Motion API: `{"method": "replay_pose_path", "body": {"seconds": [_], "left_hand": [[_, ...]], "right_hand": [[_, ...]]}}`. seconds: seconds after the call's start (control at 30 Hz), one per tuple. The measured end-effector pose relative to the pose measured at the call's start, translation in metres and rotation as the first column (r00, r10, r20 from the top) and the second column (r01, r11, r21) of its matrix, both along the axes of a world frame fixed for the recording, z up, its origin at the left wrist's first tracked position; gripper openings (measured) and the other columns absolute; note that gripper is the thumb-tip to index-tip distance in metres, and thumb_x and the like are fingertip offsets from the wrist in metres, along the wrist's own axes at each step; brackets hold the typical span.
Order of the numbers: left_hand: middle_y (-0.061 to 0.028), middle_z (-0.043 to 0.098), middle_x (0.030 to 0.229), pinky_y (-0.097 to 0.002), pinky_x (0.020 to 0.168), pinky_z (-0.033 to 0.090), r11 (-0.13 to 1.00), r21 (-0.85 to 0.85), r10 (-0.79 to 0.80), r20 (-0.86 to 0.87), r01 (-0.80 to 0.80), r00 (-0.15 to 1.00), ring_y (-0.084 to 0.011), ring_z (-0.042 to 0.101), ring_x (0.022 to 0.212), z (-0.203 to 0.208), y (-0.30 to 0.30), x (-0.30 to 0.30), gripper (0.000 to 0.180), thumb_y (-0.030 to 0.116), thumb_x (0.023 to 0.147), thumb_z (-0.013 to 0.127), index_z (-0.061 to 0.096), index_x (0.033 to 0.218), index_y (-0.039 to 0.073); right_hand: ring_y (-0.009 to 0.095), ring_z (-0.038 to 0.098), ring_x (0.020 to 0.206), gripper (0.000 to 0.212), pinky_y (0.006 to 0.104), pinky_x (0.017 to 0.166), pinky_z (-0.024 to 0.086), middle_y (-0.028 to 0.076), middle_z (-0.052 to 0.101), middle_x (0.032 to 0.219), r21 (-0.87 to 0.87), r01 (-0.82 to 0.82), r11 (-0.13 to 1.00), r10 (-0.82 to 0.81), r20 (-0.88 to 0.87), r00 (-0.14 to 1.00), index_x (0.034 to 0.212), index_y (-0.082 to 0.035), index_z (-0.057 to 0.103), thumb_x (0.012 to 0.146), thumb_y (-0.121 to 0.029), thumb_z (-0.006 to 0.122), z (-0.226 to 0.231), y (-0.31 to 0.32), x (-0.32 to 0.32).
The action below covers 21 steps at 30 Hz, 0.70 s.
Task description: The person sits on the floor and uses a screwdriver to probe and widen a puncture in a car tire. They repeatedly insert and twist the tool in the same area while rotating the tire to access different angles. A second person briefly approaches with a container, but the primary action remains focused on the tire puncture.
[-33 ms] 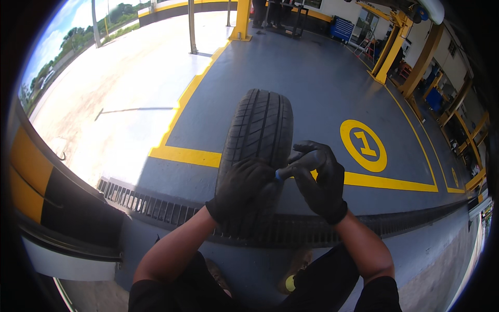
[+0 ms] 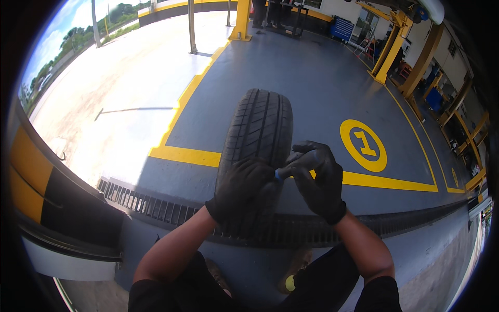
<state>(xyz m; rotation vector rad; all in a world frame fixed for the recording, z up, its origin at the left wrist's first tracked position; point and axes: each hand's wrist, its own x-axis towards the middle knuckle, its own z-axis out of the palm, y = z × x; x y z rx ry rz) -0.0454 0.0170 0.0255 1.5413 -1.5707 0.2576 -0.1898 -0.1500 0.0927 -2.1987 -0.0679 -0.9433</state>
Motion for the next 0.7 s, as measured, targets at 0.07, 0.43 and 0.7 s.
{"method": "replay_pose_path", "body": {"seconds": [0.07, 0.43, 0.7], "left_hand": [[-0.0107, 0.067, 0.107, -0.0453, 0.096, 0.051, 1.000, -0.021, -0.006, 0.021, 0.007, 1.000, -0.0317, 0.066, 0.108, 0.000, 0.000, 0.003, 0.023, 0.012, 0.086, 0.071, 0.065, 0.107, 0.007], [-0.0145, 0.069, 0.111, -0.0474, 0.098, 0.050, 0.997, -0.017, 0.071, 0.030, -0.070, 0.997, -0.0357, 0.066, 0.109, 0.000, -0.011, -0.010, 0.029, 0.010, 0.081, 0.074, 0.065, 0.108, 0.004], [-0.0187, 0.068, 0.108, -0.0440, 0.095, 0.052, 0.984, -0.119, 0.139, 0.066, -0.131, 0.988, -0.0386, 0.066, 0.106, -0.008, -0.007, -0.007, 0.026, 0.011, 0.091, 0.068, 0.064, 0.113, -0.001]], "right_hand": [[0.015, 0.072, 0.092, 0.033, 0.0307, 0.083, 0.056, 0.008, 0.073, 0.094, -0.031, -0.054, 0.998, 0.054, 0.009, 0.998, 0.115, -0.003, 0.066, 0.087, -0.011, 0.081, -0.006, -0.003, 0.003], [0.017, 0.071, 0.090, 0.034, 0.0307, 0.082, 0.056, 0.006, 0.072, 0.097, 0.153, -0.170, 0.973, 0.180, -0.053, 0.982, 0.116, -0.007, 0.066, 0.091, -0.023, 0.080, -0.012, -0.007, -0.003], [0.022, 0.069, 0.078, 0.017, 0.0354, 0.076, 0.055, 0.007, 0.069, 0.086, 0.113, -0.162, 0.980, 0.163, -0.003, 0.987, 0.097, -0.005, 0.064, 0.090, -0.016, 0.075, -0.016, -0.007, -0.006]]}}
